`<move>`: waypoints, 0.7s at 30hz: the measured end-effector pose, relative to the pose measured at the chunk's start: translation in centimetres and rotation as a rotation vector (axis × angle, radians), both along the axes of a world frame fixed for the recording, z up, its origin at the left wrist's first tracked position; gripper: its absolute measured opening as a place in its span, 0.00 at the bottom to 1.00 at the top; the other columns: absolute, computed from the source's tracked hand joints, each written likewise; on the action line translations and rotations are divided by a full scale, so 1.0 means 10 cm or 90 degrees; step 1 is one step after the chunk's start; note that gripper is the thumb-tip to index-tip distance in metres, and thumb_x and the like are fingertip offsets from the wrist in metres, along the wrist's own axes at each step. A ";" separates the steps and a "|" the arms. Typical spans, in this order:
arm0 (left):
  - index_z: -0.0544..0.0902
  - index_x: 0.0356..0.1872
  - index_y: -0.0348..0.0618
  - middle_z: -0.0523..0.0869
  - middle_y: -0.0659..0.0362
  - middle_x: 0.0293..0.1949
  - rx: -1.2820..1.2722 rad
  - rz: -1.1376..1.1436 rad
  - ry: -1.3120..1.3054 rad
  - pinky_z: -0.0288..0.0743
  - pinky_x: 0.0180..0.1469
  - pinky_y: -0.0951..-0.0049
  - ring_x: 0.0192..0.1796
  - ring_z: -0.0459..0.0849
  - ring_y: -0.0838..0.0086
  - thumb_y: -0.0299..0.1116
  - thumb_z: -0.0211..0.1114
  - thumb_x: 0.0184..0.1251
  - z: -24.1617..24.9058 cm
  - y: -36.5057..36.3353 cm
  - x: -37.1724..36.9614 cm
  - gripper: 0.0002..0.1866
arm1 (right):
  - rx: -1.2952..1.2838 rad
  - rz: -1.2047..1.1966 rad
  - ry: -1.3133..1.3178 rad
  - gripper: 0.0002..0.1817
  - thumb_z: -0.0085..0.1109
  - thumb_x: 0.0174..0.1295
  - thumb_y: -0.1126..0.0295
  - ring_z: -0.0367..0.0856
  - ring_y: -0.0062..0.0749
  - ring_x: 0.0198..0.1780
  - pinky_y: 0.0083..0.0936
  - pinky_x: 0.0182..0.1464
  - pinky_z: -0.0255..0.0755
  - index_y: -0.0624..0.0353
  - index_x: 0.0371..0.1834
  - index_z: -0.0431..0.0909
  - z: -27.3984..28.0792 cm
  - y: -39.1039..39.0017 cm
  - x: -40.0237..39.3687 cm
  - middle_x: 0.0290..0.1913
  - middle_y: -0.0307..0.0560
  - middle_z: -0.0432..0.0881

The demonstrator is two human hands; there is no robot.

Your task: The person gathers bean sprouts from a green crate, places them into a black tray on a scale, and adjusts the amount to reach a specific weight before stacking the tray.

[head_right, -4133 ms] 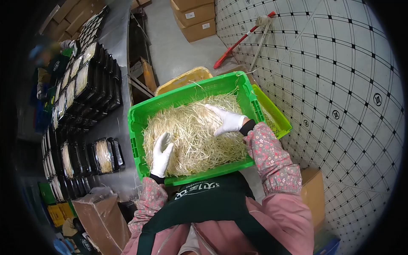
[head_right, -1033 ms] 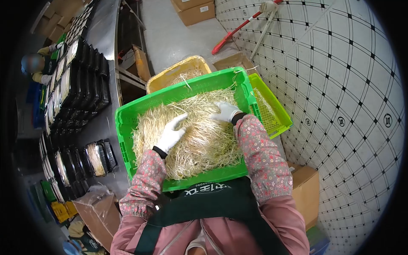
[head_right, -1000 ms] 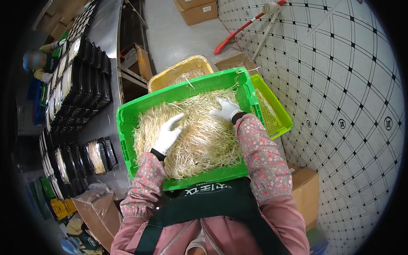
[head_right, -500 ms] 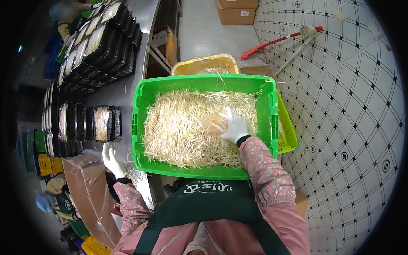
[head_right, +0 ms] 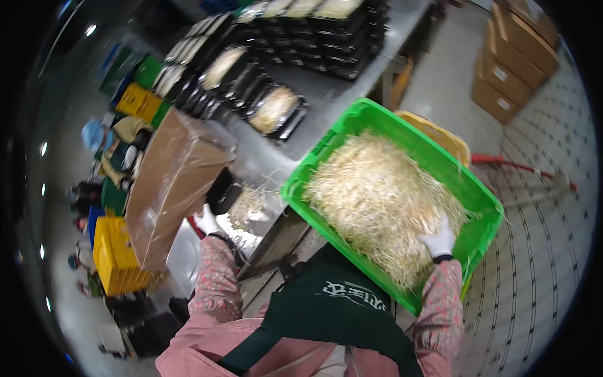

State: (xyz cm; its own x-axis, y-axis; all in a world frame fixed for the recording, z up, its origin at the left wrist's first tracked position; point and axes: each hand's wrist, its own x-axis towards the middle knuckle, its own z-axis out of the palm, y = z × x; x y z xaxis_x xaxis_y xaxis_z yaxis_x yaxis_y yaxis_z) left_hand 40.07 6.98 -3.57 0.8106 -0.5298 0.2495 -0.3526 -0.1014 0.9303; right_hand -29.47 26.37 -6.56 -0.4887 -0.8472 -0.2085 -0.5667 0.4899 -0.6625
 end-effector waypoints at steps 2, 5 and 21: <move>0.73 0.63 0.27 0.79 0.47 0.61 -0.004 0.029 0.109 0.68 0.66 0.65 0.60 0.78 0.63 0.30 0.71 0.62 -0.04 0.08 -0.06 0.30 | -0.104 -0.008 -0.127 0.55 0.79 0.33 0.73 0.81 0.39 0.56 0.31 0.60 0.73 0.60 0.72 0.61 0.14 0.01 -0.07 0.56 0.52 0.81; 0.66 0.67 0.25 0.81 0.44 0.54 0.121 0.156 0.215 0.77 0.52 0.66 0.49 0.83 0.63 0.49 0.75 0.58 -0.22 0.05 -0.02 0.45 | -0.270 -0.067 -0.460 0.50 0.70 0.36 0.88 0.77 0.36 0.60 0.32 0.63 0.72 0.63 0.71 0.63 0.33 0.04 -0.12 0.62 0.49 0.76; 0.72 0.55 0.33 0.80 0.51 0.56 -0.221 -0.011 0.231 0.69 0.64 0.68 0.58 0.78 0.67 0.18 0.60 0.63 0.50 -0.17 -0.37 0.18 | -0.233 0.270 0.076 0.62 0.77 0.33 0.67 0.83 0.44 0.55 0.31 0.58 0.75 0.61 0.77 0.51 2.00 -1.16 1.38 0.58 0.58 0.80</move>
